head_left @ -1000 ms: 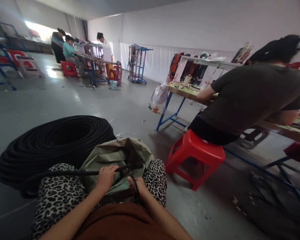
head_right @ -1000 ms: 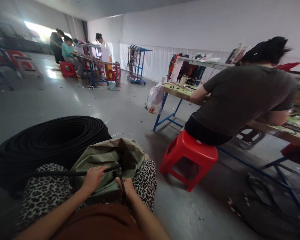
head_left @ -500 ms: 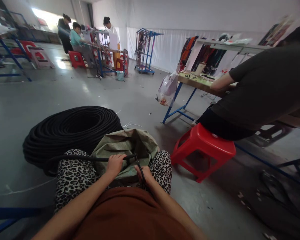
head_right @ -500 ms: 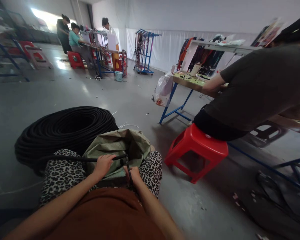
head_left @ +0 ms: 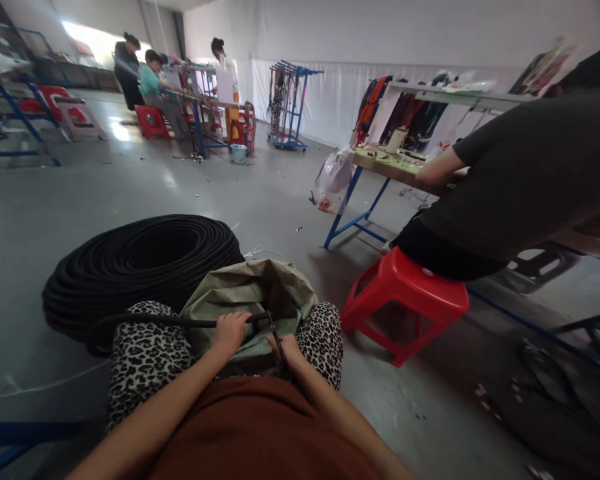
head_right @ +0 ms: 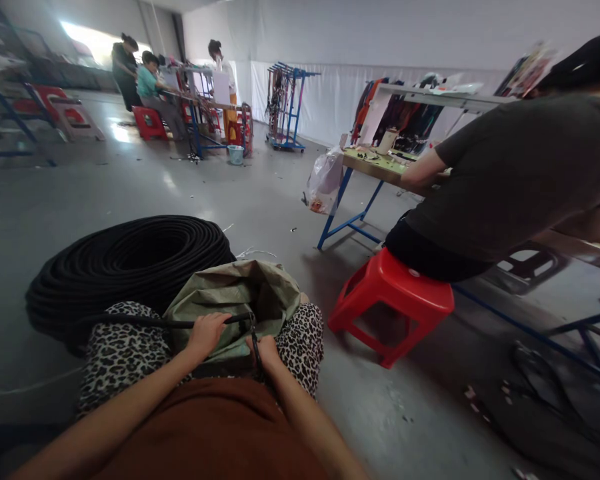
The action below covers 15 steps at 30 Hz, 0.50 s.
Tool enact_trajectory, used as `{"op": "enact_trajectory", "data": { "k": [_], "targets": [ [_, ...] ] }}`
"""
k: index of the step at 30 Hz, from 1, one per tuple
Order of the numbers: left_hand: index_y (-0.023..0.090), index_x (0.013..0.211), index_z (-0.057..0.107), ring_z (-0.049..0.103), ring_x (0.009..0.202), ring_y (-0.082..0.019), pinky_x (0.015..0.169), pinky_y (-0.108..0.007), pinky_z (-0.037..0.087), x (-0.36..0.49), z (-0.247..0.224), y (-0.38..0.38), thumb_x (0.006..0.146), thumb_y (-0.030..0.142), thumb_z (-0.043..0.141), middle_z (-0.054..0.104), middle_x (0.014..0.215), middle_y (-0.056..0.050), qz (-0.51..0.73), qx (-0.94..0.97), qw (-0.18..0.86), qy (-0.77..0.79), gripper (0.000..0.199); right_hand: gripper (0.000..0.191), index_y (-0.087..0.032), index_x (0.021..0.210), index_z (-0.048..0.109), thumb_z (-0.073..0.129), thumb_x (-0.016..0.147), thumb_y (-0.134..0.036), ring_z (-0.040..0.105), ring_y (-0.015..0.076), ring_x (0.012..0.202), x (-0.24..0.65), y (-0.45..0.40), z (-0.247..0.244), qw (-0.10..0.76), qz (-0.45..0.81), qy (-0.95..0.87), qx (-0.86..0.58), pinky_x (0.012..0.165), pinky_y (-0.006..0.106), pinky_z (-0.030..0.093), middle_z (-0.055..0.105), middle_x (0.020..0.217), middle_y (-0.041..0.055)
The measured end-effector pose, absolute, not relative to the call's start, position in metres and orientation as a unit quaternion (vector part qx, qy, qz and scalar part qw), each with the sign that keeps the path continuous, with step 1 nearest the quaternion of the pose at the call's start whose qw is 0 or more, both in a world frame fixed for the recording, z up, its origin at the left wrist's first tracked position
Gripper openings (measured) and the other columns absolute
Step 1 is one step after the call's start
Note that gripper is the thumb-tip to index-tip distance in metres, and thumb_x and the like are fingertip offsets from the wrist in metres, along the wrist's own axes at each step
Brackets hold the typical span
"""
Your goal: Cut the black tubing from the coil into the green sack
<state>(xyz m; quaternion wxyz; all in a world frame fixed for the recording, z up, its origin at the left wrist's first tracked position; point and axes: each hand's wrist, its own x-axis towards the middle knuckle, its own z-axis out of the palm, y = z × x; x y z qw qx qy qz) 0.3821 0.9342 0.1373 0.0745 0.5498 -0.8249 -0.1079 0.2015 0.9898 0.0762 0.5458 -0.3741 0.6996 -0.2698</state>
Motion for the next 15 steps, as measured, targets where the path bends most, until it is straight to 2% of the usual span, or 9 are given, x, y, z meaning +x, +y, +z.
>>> {"op": "enact_trajectory", "data": {
  "k": [15],
  "targets": [
    [0.024, 0.116, 0.066, 0.063, 0.101, -0.023, 0.083, -0.036, 0.041, 0.38, 0.142, 0.934, 0.085, 0.017, 0.048, 0.071, 0.11, -0.008, -0.111, 0.561, 0.058, -0.819, 0.036, 0.045, -0.018, 0.043, 0.047, 0.06, 0.084, -0.03, 0.043, 0.0096, 0.033, 0.203, 0.991, 0.091, 0.546, -0.249, 0.71, -0.367, 0.033, 0.019, 0.029, 0.044, 0.037, 0.0006]
  ]
}}
